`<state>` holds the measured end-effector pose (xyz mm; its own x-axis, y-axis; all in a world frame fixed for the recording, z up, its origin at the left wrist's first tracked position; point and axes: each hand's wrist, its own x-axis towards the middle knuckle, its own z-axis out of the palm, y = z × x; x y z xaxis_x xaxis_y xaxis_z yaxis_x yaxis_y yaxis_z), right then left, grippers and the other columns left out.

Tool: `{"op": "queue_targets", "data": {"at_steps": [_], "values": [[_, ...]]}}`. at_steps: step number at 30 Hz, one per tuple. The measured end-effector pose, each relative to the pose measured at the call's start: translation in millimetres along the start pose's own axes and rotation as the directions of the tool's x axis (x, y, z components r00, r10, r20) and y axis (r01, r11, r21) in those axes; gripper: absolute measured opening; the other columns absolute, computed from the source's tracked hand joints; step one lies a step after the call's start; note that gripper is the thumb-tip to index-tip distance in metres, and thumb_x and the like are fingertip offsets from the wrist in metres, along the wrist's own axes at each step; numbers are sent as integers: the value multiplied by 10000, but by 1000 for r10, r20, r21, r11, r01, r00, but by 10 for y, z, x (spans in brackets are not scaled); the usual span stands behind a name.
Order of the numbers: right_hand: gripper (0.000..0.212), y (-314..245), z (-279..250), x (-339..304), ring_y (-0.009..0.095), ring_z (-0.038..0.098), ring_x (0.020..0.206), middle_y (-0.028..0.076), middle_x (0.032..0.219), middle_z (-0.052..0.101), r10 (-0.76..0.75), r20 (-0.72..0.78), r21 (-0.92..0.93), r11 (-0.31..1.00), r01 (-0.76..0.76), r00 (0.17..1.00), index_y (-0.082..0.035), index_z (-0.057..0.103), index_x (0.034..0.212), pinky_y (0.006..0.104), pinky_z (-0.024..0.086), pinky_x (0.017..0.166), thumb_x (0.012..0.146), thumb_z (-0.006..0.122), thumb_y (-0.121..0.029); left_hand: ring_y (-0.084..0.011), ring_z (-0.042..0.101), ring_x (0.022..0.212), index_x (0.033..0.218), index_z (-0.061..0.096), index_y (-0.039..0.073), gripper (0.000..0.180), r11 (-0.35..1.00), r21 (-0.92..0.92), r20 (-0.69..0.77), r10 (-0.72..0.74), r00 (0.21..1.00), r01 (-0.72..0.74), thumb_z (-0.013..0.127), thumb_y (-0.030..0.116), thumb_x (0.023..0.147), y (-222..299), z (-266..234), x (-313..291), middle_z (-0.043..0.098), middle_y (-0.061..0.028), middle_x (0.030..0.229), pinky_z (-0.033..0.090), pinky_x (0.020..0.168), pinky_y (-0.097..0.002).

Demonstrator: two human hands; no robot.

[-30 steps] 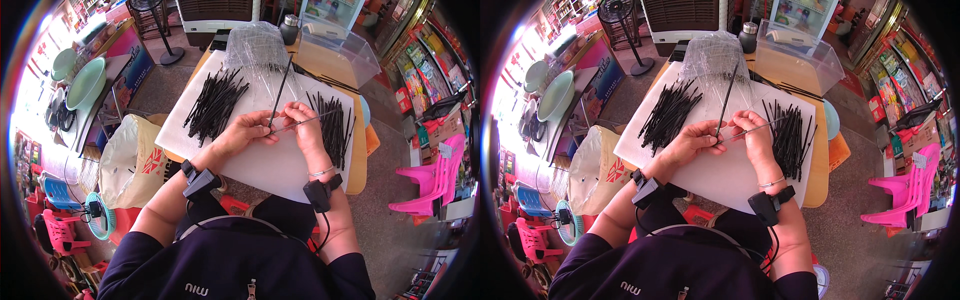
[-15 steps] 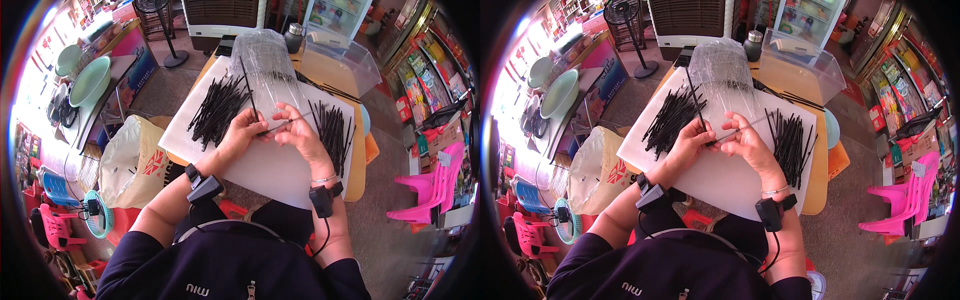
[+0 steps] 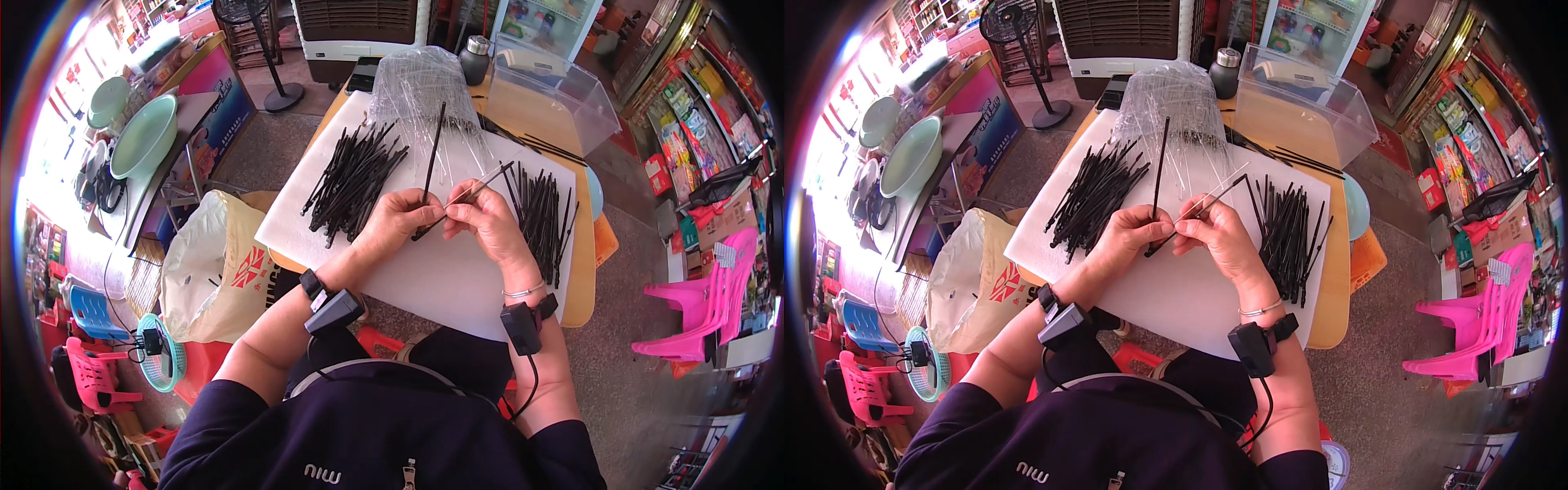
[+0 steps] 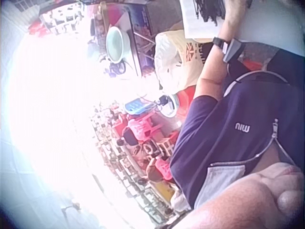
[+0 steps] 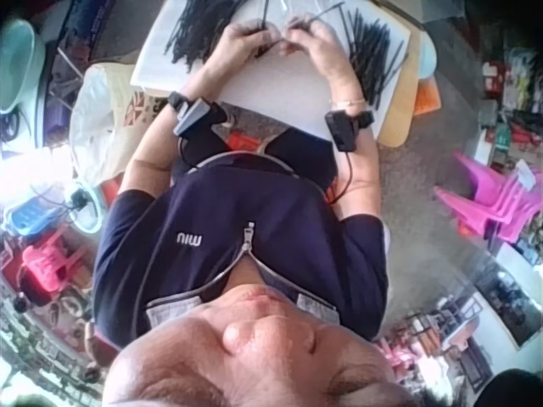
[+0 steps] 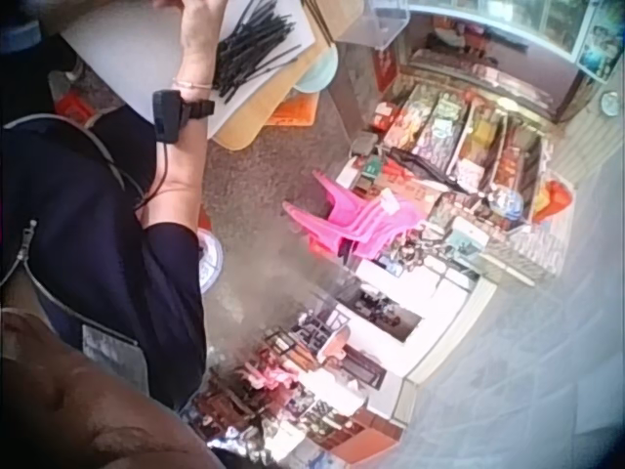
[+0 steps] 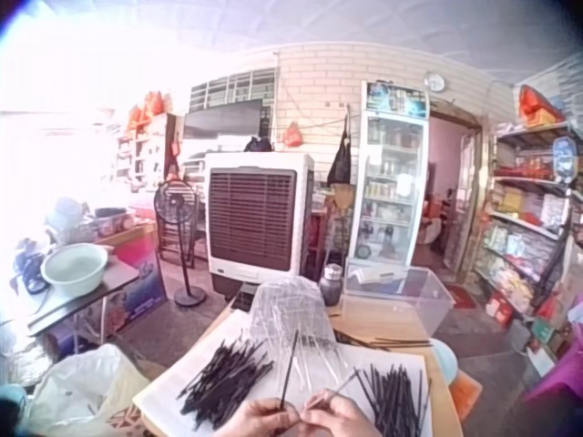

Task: Bundling black plastic zip ties on a white tabletop surface.

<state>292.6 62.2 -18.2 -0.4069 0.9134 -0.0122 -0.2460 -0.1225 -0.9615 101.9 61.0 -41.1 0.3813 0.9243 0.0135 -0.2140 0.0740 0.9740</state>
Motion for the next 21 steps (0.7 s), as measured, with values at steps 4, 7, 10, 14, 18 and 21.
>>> {"op": "queue_targets", "data": {"at_steps": [4, 7, 10, 14, 18, 21], "values": [[131, 7, -43, 8, 142, 621, 731, 42, 890, 589, -27, -2, -10, 1000, 27, 1000, -34, 539, 990, 310, 549, 681, 878, 582, -86, -43, 491, 685, 903, 647, 15, 119, 984, 176, -15, 19, 1000, -16, 643, 127, 864, 52, 39, -31, 578, 27, 748, 401, 610, -211], [138, -20, -23, -2, 142, 618, 735, 49, 905, 595, -56, -26, 38, 998, 57, 998, -28, 549, 1010, 314, 545, 712, 880, 557, -75, -40, 488, 717, 915, 631, 14, 106, 967, 248, -41, 69, 997, -56, 617, 107, 866, 9, 43, -22, 588, 30, 790, 388, 642, -199], [156, -19, 9, 5, 139, 613, 734, 54, 902, 598, -62, -50, 20, 998, 63, 997, -21, 557, 1020, 296, 536, 691, 873, 547, -72, -55, 493, 695, 948, 628, 0, 152, 945, 303, -94, 155, 983, -121, 615, 122, 859, -63, 27, 2, 572, 18, 751, 420, 615, -228], [135, -13, 30, 0, 103, 565, 649, 26, 756, 572, -110, -91, -182, 979, 92, 990, -14, 565, 974, 241, 484, 599, 884, 536, -111, -43, 487, 680, 995, 628, 6, 185, 963, 268, -77, 58, 995, -35, 601, 134, 864, 34, 67, -15, 557, 18, 735, 420, 594, -223], [143, 43, 68, 12, 81, 523, 561, 20, 655, 555, -131, -191, -439, 898, 35, 973, -11, 586, 881, 240, 436, 516, 885, 556, -151, -34, 478, 637, 994, 630, 3, 187, 972, 235, -75, 14, 997, 4, 611, 128, 856, 43, 77, -10, 543, 27, 696, 410, 560, -221], [179, 96, 78, 14, 96, 511, 532, 32, 577, 518, -159, -256, -454, 891, 26, 953, -2, 572, 823, 268, 411, 499, 874, 556, -174, -7, 409, 566, 984, 636, 19, 154, 974, 227, -107, 51, 993, -25, 622, 89, 847, 15, 139, 9, 483, 76, 637, 306, 501, -188]]}}
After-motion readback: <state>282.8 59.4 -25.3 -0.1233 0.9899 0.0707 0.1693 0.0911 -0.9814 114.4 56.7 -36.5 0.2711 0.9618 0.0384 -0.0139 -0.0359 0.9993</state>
